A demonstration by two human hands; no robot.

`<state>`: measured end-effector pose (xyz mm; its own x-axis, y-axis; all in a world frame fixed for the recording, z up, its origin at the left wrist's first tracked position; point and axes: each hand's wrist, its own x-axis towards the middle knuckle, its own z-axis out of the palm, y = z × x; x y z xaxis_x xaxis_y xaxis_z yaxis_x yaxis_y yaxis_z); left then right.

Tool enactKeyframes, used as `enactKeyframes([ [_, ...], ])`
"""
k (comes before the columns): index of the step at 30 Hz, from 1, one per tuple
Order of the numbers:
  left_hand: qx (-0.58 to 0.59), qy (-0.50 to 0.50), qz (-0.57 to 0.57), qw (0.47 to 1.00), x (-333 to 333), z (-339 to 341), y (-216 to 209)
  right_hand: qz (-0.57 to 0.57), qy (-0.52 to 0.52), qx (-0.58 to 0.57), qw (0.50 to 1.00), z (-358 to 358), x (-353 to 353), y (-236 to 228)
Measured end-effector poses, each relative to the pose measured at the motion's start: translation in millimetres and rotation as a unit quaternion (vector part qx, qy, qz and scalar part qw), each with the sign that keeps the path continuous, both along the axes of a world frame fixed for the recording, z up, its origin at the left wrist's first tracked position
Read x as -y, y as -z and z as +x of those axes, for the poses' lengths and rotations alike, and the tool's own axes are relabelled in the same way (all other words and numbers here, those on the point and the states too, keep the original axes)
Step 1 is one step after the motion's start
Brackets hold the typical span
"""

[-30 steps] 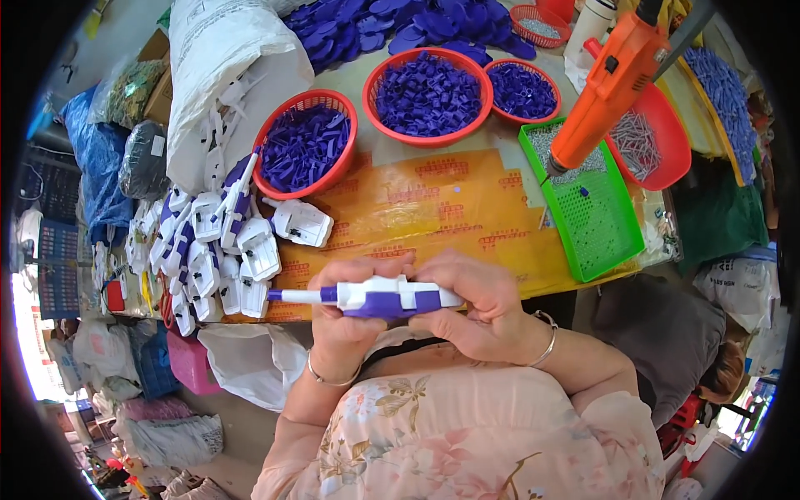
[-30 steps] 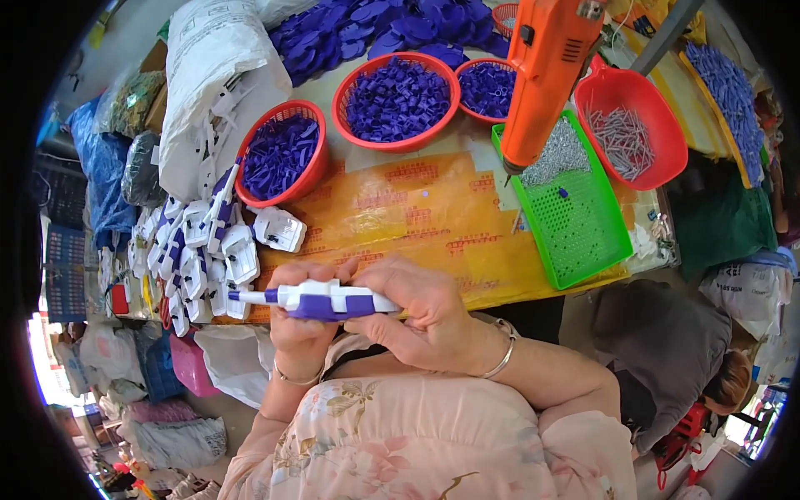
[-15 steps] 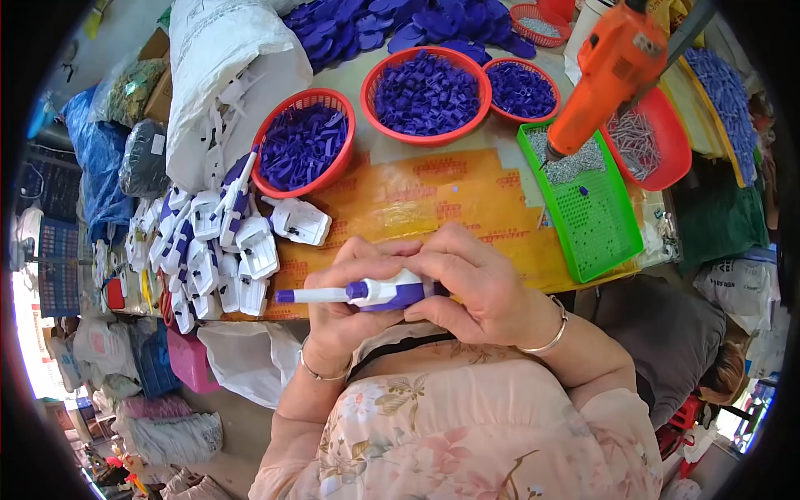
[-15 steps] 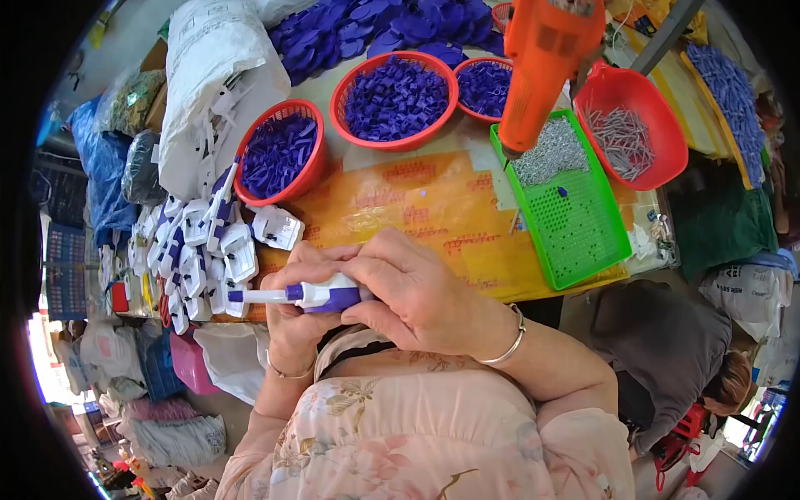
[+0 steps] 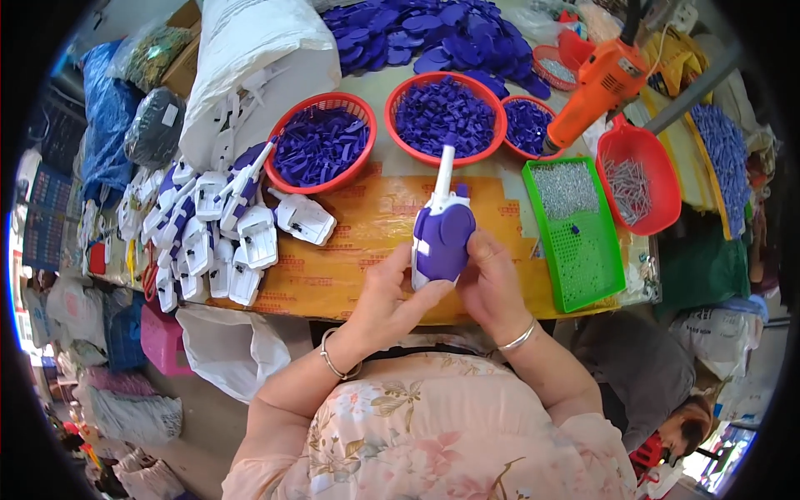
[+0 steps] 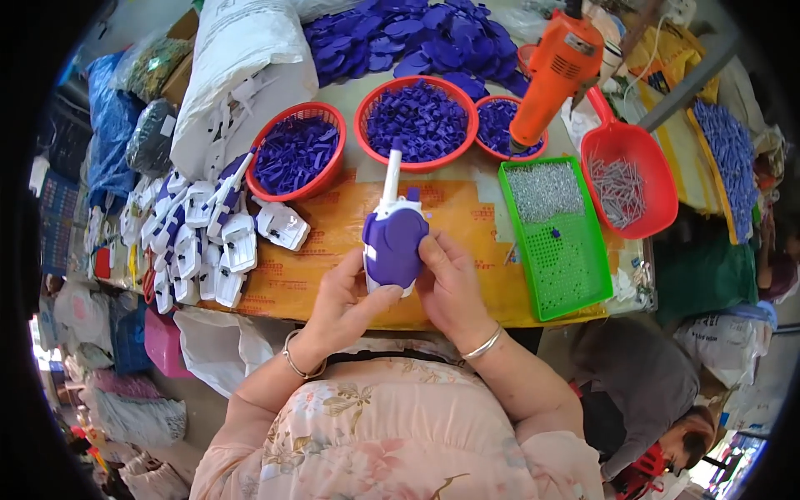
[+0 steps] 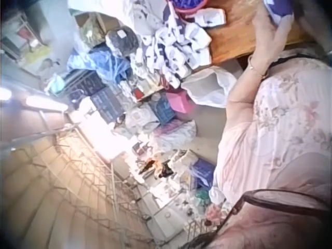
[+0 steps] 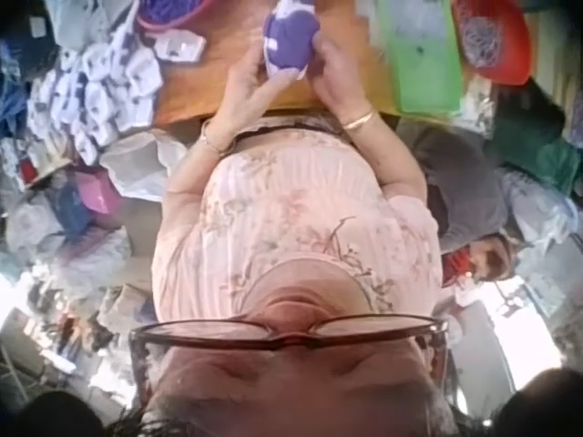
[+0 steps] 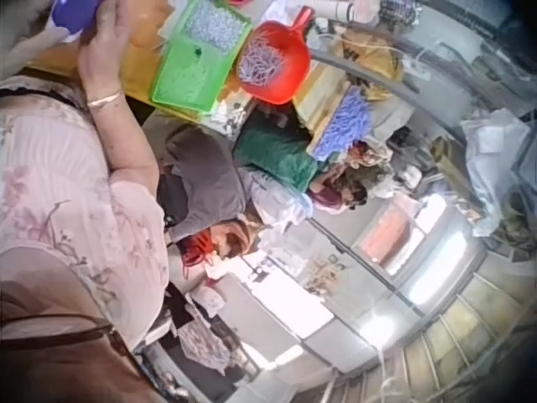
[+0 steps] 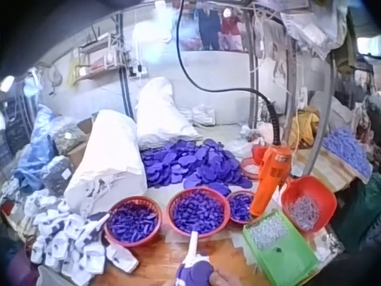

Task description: Assembling plastic components, internal circuit boards, and casing of toy walkie-talkies using hands and an electric screwdriver.

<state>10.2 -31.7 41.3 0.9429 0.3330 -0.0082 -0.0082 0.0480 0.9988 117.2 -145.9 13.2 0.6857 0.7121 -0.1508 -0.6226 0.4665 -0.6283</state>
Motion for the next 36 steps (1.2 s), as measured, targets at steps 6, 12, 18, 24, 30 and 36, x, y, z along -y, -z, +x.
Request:
enactKeyframes([
  [6,-0.034,0.01,0.192,0.981,-2.7,-1.7,-12.2,-0.001,-0.039,0.099,0.994,11.5,7.0,4.7],
  [12,0.018,0.036,0.325,0.945,-4.8,-9.5,-11.3,-0.002,-0.094,0.139,0.986,15.9,13.9,11.1],
  [18,0.063,0.029,0.395,0.916,-16.4,-8.7,-23.9,0.053,-0.069,0.098,0.991,12.7,9.2,11.7],
  [24,0.018,0.036,0.389,0.92,-15.8,-9.7,-18.5,-0.017,-0.023,0.131,0.991,8.1,1.0,-10.3],
  [30,0.071,-0.02,0.37,0.926,-8.8,-8.5,-5.7,0.012,-0.062,0.049,0.997,8.9,4.8,-4.9],
  [36,0.146,-0.052,0.408,0.899,-0.2,-9.4,-4.8,0.055,-0.069,0.019,0.996,2.8,8.3,-10.2],
])
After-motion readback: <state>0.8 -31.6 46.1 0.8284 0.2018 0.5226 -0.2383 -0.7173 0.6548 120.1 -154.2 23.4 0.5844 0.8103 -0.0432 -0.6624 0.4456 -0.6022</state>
